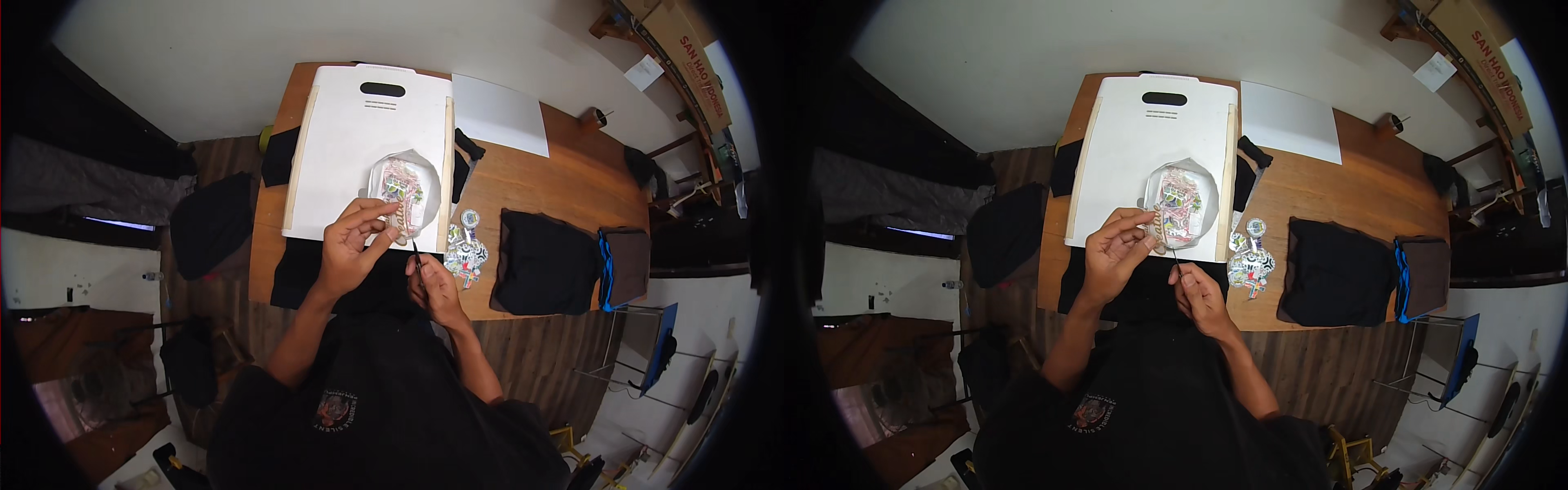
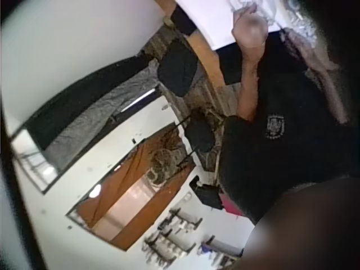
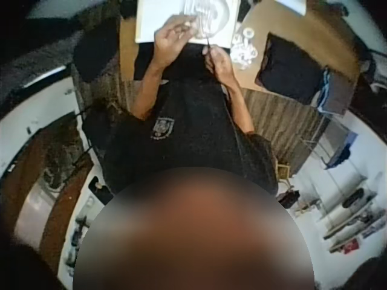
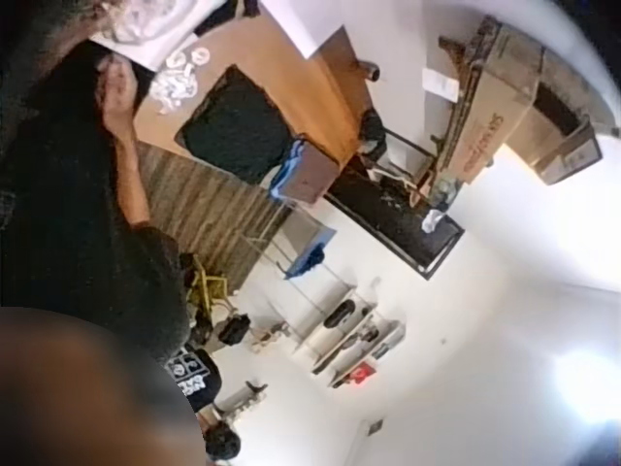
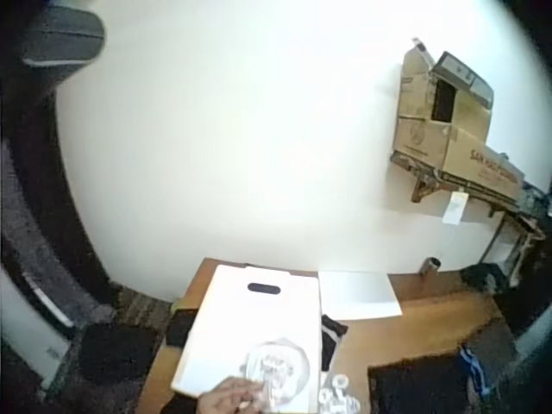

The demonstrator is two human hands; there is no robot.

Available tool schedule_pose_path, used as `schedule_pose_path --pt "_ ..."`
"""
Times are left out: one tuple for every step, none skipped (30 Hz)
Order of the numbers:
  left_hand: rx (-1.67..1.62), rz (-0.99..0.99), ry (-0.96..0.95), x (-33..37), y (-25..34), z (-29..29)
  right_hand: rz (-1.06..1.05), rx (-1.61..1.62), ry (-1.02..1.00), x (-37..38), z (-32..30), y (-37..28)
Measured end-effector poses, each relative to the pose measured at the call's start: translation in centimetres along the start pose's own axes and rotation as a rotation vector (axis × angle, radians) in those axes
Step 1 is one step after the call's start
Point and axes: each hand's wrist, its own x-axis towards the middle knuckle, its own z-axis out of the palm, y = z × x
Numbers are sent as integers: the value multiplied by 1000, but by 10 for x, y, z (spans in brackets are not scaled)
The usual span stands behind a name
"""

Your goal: Trimming the edges of a printed design on a clear film using scissors.

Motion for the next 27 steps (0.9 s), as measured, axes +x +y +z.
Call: schedule_pose_path --pt "1 3 -1 0 -2 -2 1 -6 -7 0 -1 3" --pt "3 -5 10 -1 -7 -4 2 -12 -15 1 -2 4" --pt "4 -13 21 -2 -9 -6 0 -12 -16 1 -2 4" --pt "3 -12 21 -2 -9 -6 28 -2 -12 1 -2 2" --pt "6 -12 14 -2 -10 -7 56 7 -7 1 -3 1" --pt "9 -13 7 -2 -11 -7 57 6 -6 2 -4 2" --pt "8 -12 8 -2 -10 -7 43 -7 -19 3 -5 2" --pt "11 -30 0 -3 -10 -7 30 -20 -31 3 -5 2" --pt "14 -48 -8 -4 -10 -7 31 -21 -31 2 -5 1" --pt "13 -48 -6 -3 -8 -5 39 -31 -36 2 -4 -1" --pt "4 -43 -11 -2 -4 -2 48 -41 -42 2 -4 -2" --pt "-5 -38 -16 -1 -3 -1 50 -40 -44 3 -3 -3" --pt "-6 -41 -14 -2 -3 -1 55 -39 -48 3 -2 -3" --pt "-5 -32 -15 -3 -5 -1 61 -37 -53 2 -1 -3" --pt "-3 -23 -15 -3 -5 -1 64 -36 -53 1 -1 0" --pt "-3 -25 -13 -3 -5 -1 70 -14 -50 1 -2 3" --pt "7 -30 -6 -4 -5 0 76 8 -48 1 -2 4" --pt "17 -35 0 -4 -4 1 79 9 -48 0 -2 4" --pt "17 -37 2 -4 -4 1 78 16 -51 1 -2 3" --pt "30 -16 0 -4 -3 1 77 22 -55 1 -1 2" --pt "43 4 -2 -4 -2 1 79 23 -55 1 -2 2" --pt "42 2 -2 -4 -2 2 79 23 -59 0 -2 1" --pt "48 -3 -3 -4 -1 3 79 23 -63 0 -2 1" --pt "55 -8 -3 -5 -1 4 81 23 -62 0 -2 0" --pt "54 -9 -2 -5 0 4 83 14 -67 0 -2 -1" --pt "59 -3 -1 -5 1 5 86 5 -73 -1 -2 -2" --pt "64 4 -1 -5 2 5 88 5 -73 -1 -1 -2"
